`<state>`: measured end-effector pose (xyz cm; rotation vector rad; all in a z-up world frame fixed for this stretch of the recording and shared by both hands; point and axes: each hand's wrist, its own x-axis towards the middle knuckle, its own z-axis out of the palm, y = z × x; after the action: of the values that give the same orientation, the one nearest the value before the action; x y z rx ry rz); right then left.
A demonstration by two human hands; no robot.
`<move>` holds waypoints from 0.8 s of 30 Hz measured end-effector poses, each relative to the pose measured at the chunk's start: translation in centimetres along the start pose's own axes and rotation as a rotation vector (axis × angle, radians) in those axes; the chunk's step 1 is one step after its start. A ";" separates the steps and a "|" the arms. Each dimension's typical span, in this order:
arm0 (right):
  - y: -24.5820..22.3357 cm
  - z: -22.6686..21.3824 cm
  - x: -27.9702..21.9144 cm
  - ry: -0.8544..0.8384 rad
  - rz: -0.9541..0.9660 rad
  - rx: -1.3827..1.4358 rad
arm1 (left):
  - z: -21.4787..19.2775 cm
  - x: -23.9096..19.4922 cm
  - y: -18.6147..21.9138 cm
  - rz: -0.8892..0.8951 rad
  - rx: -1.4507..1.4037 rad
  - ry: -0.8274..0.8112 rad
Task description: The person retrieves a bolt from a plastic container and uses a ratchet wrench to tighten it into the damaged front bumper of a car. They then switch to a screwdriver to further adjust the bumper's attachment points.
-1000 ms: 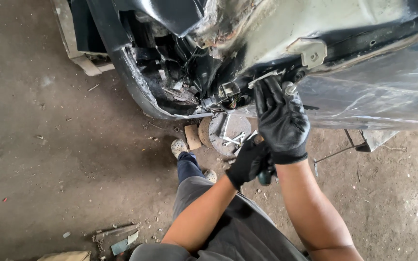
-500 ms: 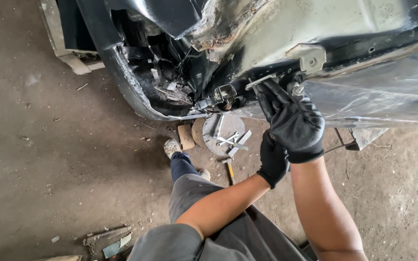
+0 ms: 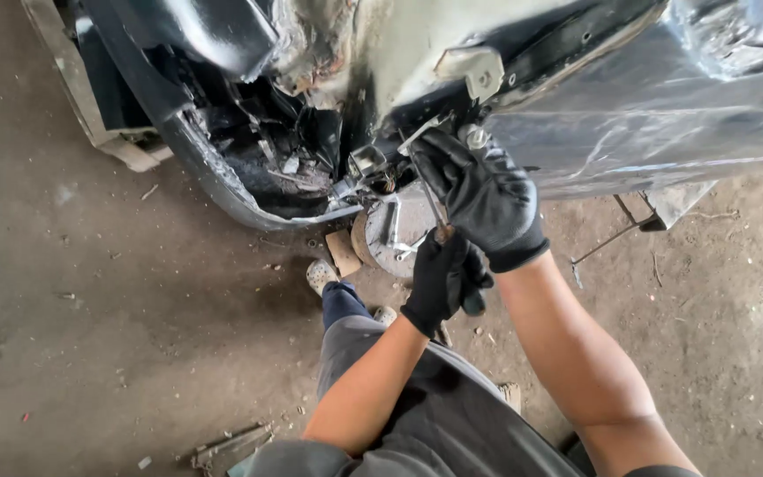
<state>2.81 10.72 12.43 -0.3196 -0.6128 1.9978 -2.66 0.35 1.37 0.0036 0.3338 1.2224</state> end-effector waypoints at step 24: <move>3.4 -4.3 -2.2 0.639 0.071 -0.289 | 1.3 -4.7 9.2 -0.373 -0.128 -0.150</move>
<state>3.31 8.72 6.85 -1.1141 -0.4727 1.7284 -12.18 -0.57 5.43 -0.0746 0.1164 0.8656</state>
